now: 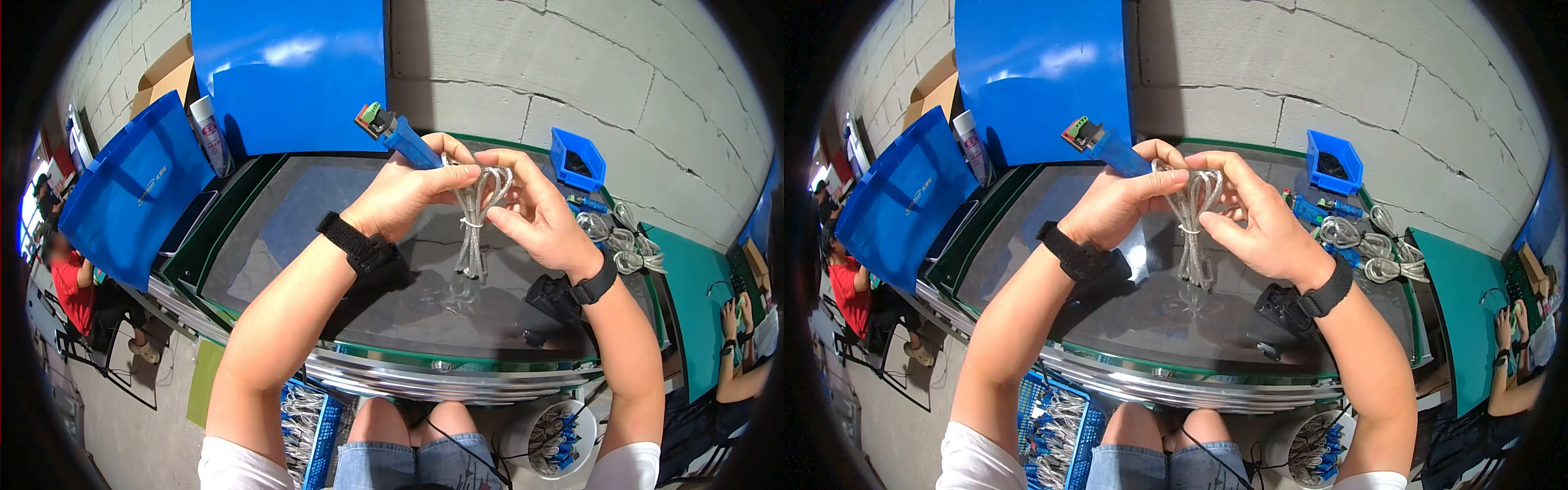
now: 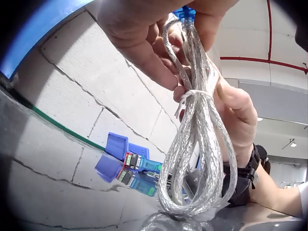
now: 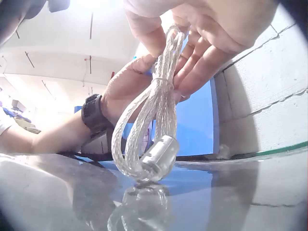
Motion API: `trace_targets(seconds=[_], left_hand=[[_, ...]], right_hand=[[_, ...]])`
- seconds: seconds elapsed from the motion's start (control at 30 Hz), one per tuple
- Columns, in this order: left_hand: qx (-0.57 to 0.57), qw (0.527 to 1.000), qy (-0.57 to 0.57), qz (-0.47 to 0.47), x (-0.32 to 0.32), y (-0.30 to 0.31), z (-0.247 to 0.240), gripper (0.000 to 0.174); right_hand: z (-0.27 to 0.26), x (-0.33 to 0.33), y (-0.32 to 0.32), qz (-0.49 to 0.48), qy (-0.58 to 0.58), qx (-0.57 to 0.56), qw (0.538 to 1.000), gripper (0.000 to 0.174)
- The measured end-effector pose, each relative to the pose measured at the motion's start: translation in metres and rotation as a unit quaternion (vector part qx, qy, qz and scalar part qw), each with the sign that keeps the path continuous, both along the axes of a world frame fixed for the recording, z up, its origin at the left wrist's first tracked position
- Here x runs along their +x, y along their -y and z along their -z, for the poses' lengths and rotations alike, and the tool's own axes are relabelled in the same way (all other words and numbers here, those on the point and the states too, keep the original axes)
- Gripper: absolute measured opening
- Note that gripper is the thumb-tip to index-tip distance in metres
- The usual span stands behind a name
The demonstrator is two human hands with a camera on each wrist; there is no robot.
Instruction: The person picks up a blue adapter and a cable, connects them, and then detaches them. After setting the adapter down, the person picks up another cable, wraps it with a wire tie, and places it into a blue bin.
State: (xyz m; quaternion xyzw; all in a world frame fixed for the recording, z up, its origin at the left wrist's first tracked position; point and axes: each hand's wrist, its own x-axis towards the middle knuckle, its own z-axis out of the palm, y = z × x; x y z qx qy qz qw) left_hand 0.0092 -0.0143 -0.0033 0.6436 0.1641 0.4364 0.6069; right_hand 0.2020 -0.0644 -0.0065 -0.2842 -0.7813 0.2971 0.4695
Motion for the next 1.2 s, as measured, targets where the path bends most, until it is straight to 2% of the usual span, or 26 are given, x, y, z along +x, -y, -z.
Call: trace_targets(seconds=[0.1, 0.17, 0.3, 0.4, 0.47, 0.6, 0.77, 0.93, 1.0, 1.07, 1.17, 1.2], left_hand=[[0.012, 1.0, -0.016, -0.017, 0.0, 0.004, -0.002, 0.025], [0.09, 0.996, -0.022, -0.02, 0.0, 0.005, -0.002, 0.032], [0.137, 0.989, -0.043, -0.024, 0.004, 0.005, 0.002, 0.037], [0.126, 0.991, -0.033, -0.023, 0.005, 0.007, 0.001, 0.036], [0.058, 0.998, -0.027, -0.024, 0.004, 0.011, -0.003, 0.032], [0.043, 0.998, -0.032, -0.024, -0.001, 0.006, -0.001, 0.025], [0.009, 1.0, -0.011, 0.0, -0.003, 0.003, -0.001, 0.02], [0.003, 1.0, -0.013, 0.002, -0.003, 0.001, 0.0, 0.024], [0.002, 1.0, -0.017, 0.002, -0.002, 0.0, 0.001, 0.027], [0.121, 0.991, -0.052, -0.034, 0.002, 0.0, 0.002, 0.036], [0.176, 0.98, -0.07, -0.067, 0.005, -0.001, 0.005, 0.041], [0.145, 0.985, -0.071, -0.064, 0.005, 0.004, 0.002, 0.038]], right_hand=[[-0.001, -0.001, 0.001, 0.016, 0.018, 0.011, 1.0, 0.047], [0.0, -0.003, 0.001, 0.021, 0.024, 0.027, 0.999, 0.046], [0.002, -0.002, -0.002, 0.043, 0.056, 0.052, 0.996, 0.045], [0.003, -0.003, -0.003, 0.015, 0.015, 0.047, 0.999, 0.042], [0.002, -0.004, -0.001, 0.019, 0.01, 0.039, 0.999, 0.041], [0.001, -0.007, 0.003, 0.011, -0.027, 0.011, 1.0, 0.038], [0.0, -0.001, 0.001, -0.003, -0.004, -0.003, 1.0, 0.036], [0.0, 0.001, -0.001, 0.014, 0.009, 0.033, 0.999, 0.036], [-0.002, 0.003, -0.001, 0.068, 0.044, 0.08, 0.994, 0.036], [-0.001, 0.004, -0.001, 0.066, 0.035, 0.069, 0.995, 0.035], [-0.001, 0.004, 0.0, 0.06, 0.023, 0.062, 0.996, 0.035], [0.0, 0.004, 0.0, 0.055, 0.019, 0.064, 0.996, 0.036]])
